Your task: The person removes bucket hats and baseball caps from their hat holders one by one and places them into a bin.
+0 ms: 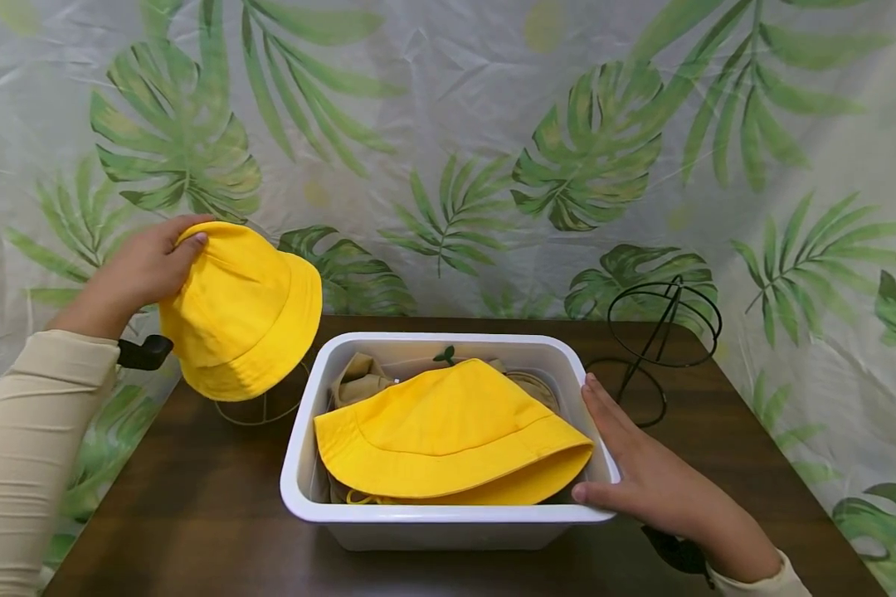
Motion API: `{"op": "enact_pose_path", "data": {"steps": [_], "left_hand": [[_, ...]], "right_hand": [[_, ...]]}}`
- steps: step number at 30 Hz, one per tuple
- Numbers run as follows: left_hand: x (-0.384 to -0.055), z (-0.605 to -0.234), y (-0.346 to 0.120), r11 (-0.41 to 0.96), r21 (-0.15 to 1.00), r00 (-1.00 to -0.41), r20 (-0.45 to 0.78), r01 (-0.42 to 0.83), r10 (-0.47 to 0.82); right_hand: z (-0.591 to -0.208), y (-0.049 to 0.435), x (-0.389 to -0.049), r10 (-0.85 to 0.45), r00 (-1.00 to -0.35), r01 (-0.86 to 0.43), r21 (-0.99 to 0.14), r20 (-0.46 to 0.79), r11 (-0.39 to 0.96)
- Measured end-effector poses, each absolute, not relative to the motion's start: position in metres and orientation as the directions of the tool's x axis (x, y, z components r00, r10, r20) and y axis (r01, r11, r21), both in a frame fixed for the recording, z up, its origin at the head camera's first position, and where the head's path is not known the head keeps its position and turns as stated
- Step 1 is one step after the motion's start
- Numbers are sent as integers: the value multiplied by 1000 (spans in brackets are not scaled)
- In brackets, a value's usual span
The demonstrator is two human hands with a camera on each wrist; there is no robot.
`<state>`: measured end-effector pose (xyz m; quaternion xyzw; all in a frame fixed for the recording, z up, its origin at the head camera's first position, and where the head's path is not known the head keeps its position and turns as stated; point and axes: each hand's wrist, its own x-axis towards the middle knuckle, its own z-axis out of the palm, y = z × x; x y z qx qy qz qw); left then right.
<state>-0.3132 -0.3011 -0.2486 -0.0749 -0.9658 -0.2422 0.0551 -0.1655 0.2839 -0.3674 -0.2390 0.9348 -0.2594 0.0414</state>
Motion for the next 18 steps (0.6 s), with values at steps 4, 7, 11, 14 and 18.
{"op": "enact_pose_path", "data": {"steps": [4,7,11,14,18], "left_hand": [[-310,-239,-304,879,447,-982,160,165,103],[-308,-231,-306,881,445,-981,169,160,93],[-305,-220,-307,879,448,-983,148,163,107],[-303,-216,-305,884,432,-982,139,177,129],[-303,-216,-302,882,435,-982,121,183,144]], "right_hand": [[-367,284,-165,-466,-884,-421,-505,41,753],[-367,284,-165,-466,-884,-419,-507,39,753],[-367,285,-165,-464,-885,-418,-506,39,754],[-368,285,-165,-464,-885,-419,-507,42,753],[-368,285,-165,-466,-883,-422,-510,46,750]]}}
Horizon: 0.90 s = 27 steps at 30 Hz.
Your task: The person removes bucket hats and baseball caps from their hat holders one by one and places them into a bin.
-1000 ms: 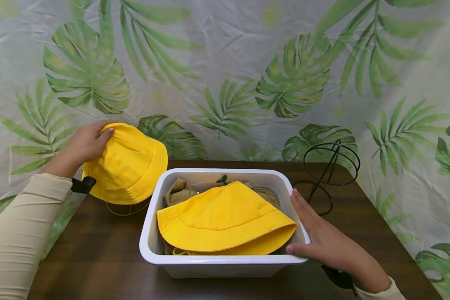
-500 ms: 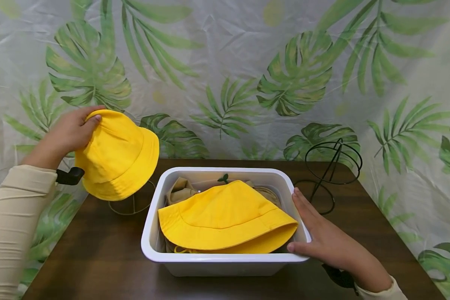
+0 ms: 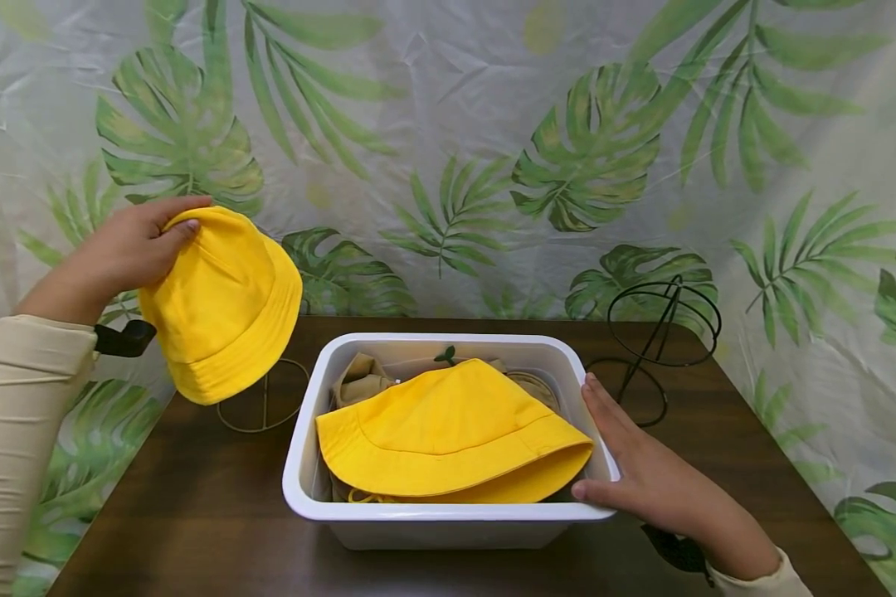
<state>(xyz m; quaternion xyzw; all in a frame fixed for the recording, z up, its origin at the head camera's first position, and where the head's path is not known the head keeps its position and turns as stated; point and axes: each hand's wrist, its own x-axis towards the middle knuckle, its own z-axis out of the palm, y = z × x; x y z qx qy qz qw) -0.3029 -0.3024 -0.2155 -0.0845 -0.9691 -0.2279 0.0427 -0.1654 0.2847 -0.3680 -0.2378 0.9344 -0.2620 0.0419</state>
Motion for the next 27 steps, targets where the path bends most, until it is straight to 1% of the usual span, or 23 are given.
{"op": "enact_pose_path", "data": {"steps": [3,8,12,16,22,27], "left_hand": [[-304,-217,-301,875,451,-984,102,178,147],[-304,-215,-302,855,481,-981,126,193,151],[-302,-213,-305,843,505,-982,121,188,146],[-305,-219,-304,852,491,-983,109,181,147],[-310,-233,-292,877,440,-981,95,191,166],[-310,-236,-285,871,455,-983,79,183,165]], "right_hand": [[-368,285,-166,-469,-882,-426,-508,48,748],[-368,284,-166,-474,-879,-431,-510,51,745],[-368,285,-165,-470,-881,-425,-515,47,745],[-366,286,-164,-463,-886,-415,-517,42,749],[-367,286,-164,-458,-888,-408,-527,39,746],[-368,286,-164,-459,-887,-410,-527,42,745]]}}
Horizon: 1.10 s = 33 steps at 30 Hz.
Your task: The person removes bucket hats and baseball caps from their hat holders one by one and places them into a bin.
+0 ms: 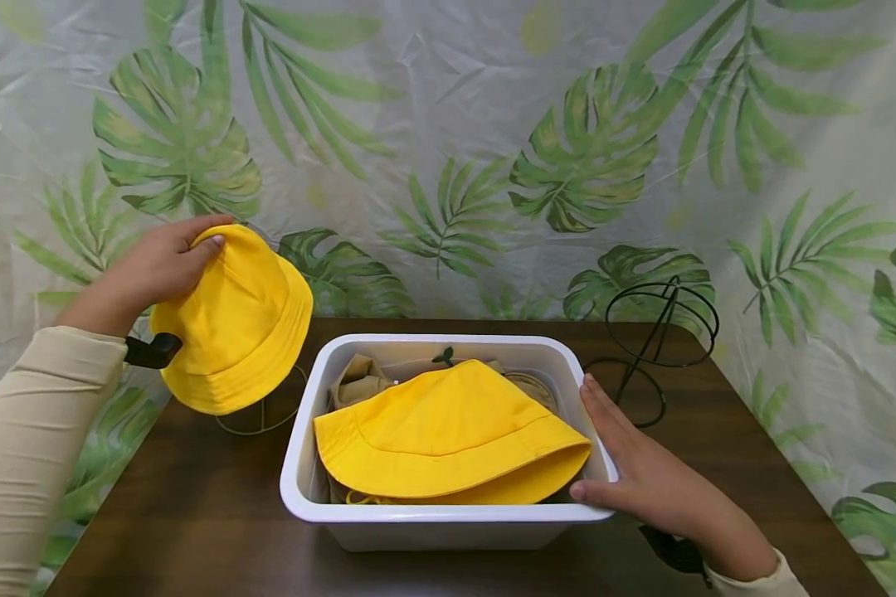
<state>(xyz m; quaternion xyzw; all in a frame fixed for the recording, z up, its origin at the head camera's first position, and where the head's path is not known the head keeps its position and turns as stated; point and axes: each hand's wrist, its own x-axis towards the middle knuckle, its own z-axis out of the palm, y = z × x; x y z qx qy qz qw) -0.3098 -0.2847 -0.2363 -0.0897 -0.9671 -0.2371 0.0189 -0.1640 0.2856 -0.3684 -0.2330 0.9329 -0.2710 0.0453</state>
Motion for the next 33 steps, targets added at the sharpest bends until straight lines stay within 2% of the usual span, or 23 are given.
{"op": "enact_pose_path", "data": {"steps": [12,22,29,33], "left_hand": [[-301,-221,-286,821,530,-977,130,214,171],[-302,-236,-271,869,419,-965,115,262,235],[-300,-225,-260,836,458,-953,178,302,247],[-302,-222,-266,835,465,-955,160,295,248]], "right_hand": [[-367,285,-164,-465,-884,-422,-522,54,741],[-368,284,-165,-464,-885,-418,-527,50,740],[-369,285,-165,-457,-888,-412,-520,47,749],[-369,285,-165,-457,-888,-414,-519,48,748]]}}
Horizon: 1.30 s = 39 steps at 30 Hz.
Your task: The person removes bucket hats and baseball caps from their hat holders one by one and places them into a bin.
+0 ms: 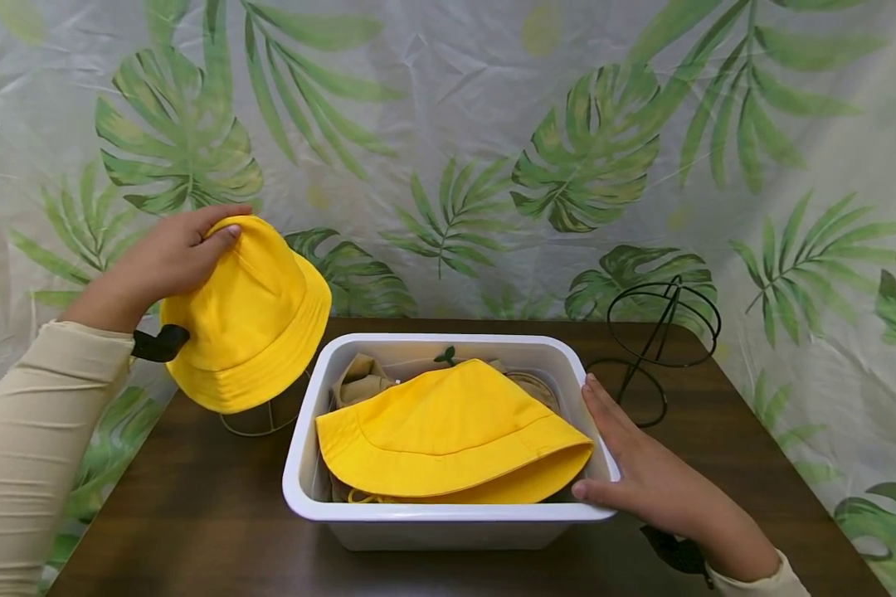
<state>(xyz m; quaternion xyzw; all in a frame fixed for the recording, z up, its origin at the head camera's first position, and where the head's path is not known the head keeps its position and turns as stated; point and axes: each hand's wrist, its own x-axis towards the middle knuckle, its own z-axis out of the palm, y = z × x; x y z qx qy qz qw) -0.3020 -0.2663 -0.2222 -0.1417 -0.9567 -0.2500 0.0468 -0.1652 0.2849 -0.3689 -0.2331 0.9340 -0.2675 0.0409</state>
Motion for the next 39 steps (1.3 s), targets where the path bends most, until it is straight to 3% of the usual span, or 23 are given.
{"op": "enact_pose_path", "data": {"steps": [10,17,21,29,39], "left_hand": [[-306,-233,-280,860,444,-968,100,249,228],[-305,-242,-256,867,328,-926,177,375,334],[-306,-246,-251,846,349,-915,174,403,364],[-300,-233,-251,822,449,-936,170,351,307],[-300,-224,-263,835,468,-957,146,289,250]], "right_hand": [[-369,285,-165,-460,-887,-416,-525,52,743],[-368,285,-164,-463,-885,-419,-529,56,738],[-369,284,-164,-468,-882,-427,-526,61,736],[-368,285,-163,-454,-889,-414,-522,57,746],[-368,283,-163,-463,-885,-416,-536,51,735]]}}
